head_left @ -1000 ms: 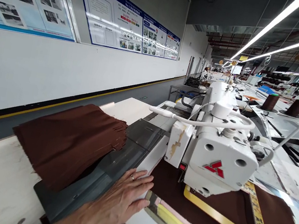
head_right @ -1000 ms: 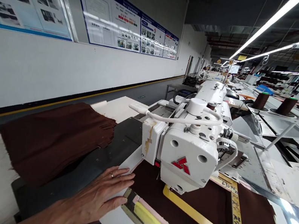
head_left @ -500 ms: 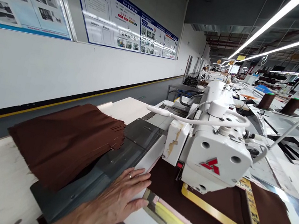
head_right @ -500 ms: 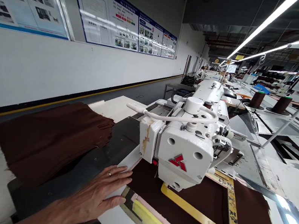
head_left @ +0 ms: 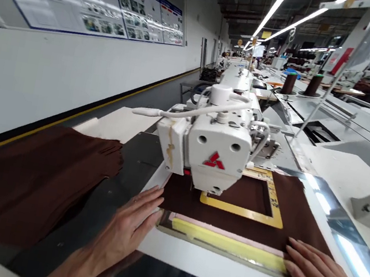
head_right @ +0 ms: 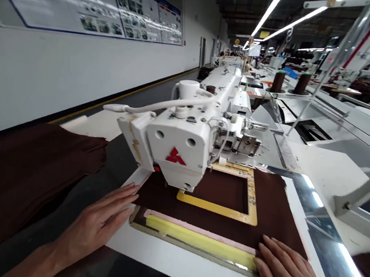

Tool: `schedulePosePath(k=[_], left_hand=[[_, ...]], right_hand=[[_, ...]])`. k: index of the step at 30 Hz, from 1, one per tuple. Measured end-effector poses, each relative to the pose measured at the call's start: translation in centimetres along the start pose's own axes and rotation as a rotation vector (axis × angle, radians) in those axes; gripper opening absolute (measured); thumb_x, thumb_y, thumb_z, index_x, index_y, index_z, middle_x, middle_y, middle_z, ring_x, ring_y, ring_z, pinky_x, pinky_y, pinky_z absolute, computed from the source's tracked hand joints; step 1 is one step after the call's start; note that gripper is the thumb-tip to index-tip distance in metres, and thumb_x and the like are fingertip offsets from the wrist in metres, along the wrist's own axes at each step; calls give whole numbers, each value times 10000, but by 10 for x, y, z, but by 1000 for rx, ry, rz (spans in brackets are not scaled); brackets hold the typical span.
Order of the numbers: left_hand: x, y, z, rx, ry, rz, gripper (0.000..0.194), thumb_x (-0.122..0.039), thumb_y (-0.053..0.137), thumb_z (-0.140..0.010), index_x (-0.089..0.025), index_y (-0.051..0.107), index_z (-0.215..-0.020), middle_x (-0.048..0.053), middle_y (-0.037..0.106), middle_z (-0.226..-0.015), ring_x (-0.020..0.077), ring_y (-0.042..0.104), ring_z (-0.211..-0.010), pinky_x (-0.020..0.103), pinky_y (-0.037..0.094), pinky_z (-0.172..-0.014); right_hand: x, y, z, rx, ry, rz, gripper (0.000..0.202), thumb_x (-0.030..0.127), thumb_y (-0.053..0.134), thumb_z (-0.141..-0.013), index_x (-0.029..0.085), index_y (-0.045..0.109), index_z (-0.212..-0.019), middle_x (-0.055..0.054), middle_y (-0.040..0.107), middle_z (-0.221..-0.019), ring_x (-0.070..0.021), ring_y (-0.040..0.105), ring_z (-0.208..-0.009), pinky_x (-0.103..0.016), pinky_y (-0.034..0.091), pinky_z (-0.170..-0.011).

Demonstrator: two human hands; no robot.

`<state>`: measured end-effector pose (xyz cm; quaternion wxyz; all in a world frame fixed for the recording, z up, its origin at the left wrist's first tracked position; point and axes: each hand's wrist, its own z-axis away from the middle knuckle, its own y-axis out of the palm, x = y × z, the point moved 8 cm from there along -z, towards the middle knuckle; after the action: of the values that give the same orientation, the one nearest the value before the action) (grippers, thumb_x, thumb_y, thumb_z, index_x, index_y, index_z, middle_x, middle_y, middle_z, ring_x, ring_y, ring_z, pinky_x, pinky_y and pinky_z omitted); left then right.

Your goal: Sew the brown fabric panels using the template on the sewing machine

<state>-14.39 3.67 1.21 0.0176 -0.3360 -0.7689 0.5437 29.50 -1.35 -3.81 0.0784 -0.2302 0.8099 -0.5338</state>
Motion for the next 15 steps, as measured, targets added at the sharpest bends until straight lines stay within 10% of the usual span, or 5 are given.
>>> schedulePosePath(k=[9, 15], left_hand=[[-23, 47, -10, 289, 167, -126, 679, -425, 590, -1030, -281, 299, -1627, 43, 412, -1630, 307, 395, -1496, 454, 465, -1182], [-9, 50, -9, 167, 198, -72, 606, -462, 614, -996, -332, 440, -1562, 17, 509, -1564, 331, 506, -1421, 492, 528, -1120]], right_hand=[[22, -14, -18, 31, 5, 12, 348, 410, 519, -1055, 250, 714, -1294, -43, 675, -1358, -305, 626, -1247, -457, 574, -1000], [25, -15, -24, 97, 50, -36, 304, 344, 520, -1074, 208, 686, -1289, -84, 644, -1398, -297, 597, -1267, -462, 524, -1043]])
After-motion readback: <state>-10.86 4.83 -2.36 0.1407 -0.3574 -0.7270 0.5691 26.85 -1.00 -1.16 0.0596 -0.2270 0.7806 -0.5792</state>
